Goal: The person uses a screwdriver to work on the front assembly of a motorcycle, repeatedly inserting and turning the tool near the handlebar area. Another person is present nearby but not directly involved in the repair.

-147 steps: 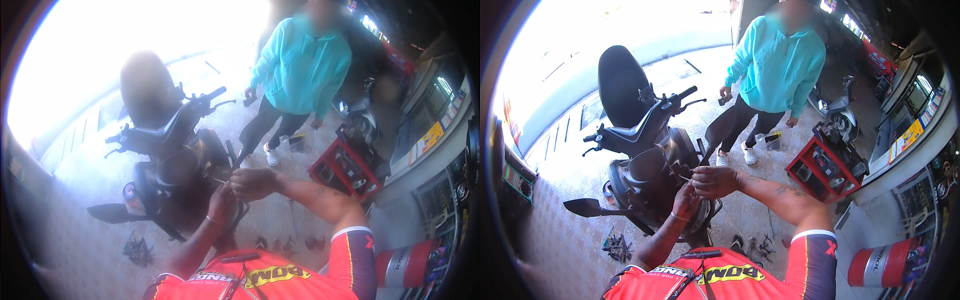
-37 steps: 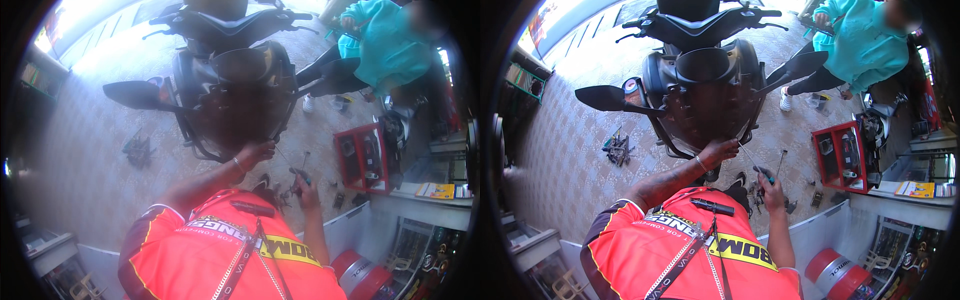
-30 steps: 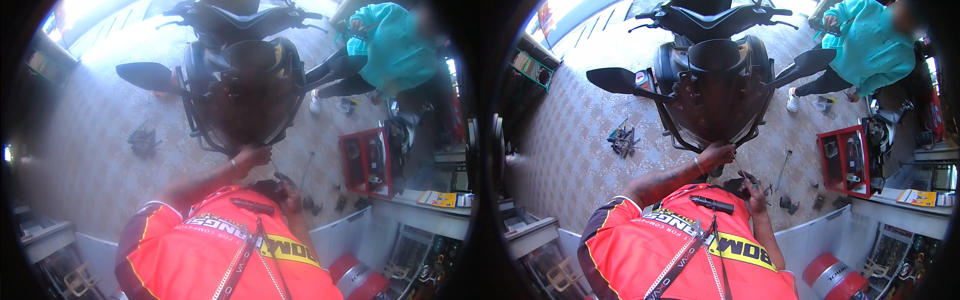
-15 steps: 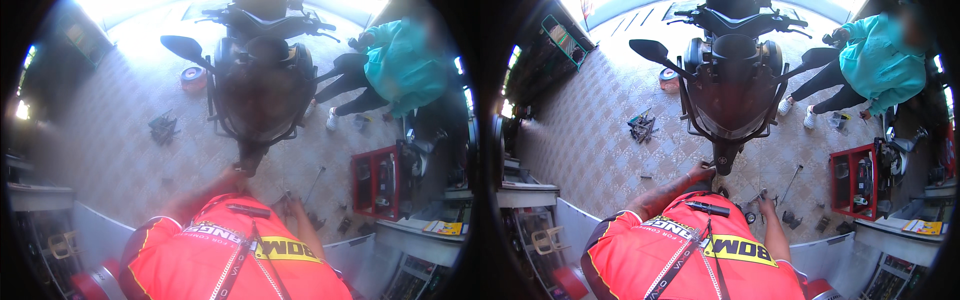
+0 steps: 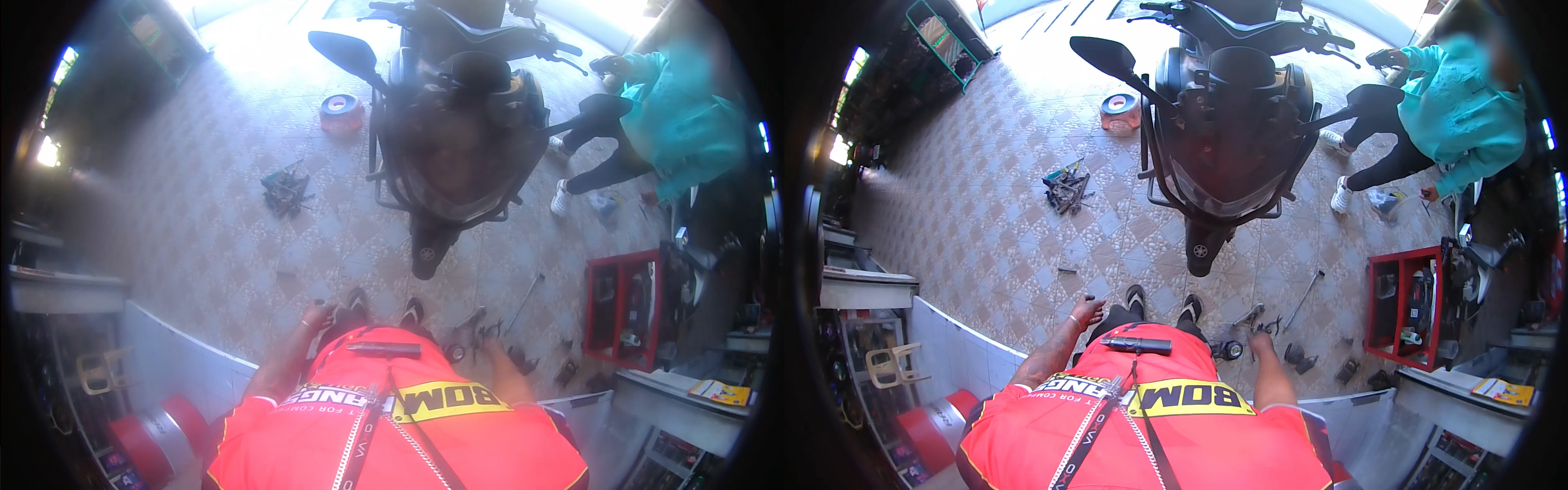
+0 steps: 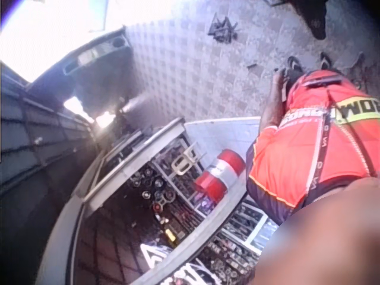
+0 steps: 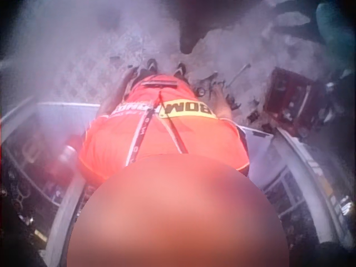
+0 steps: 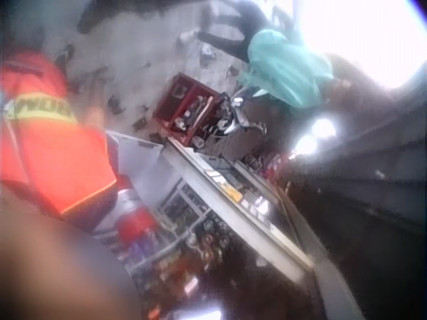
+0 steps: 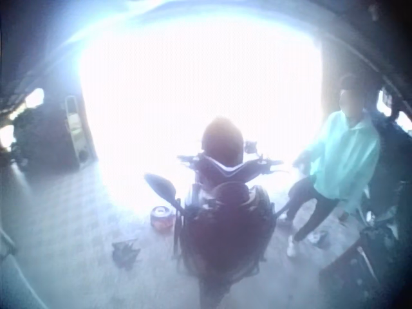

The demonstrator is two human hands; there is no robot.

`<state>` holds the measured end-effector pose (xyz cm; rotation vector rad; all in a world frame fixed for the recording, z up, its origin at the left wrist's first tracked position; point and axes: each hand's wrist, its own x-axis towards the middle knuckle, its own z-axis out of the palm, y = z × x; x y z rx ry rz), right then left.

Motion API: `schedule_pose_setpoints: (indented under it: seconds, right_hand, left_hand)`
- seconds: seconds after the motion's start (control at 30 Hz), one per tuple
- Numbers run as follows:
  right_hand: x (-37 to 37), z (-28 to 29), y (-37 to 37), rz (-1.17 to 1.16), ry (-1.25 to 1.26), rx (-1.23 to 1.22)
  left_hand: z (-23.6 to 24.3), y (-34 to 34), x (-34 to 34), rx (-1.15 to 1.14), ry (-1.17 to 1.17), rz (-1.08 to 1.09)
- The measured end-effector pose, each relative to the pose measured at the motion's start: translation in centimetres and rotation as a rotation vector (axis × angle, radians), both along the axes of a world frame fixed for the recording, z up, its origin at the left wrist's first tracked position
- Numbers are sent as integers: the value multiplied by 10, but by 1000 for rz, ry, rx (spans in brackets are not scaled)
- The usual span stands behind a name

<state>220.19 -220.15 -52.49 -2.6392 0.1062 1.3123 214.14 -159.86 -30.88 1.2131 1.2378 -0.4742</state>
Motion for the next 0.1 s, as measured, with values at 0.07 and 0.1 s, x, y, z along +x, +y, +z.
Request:
schedule_pose_setpoints:
  seconds: [0.07, 0.1]
  right_hand:
    - [68, 37, 40, 48, -97, 197]
    - [104, 54, 75, 57, -74, 223]
  left_hand:
    - [-4, -1, -16, -2, 14, 56]
    - [-5, -1, -24, 19, 36, 70]
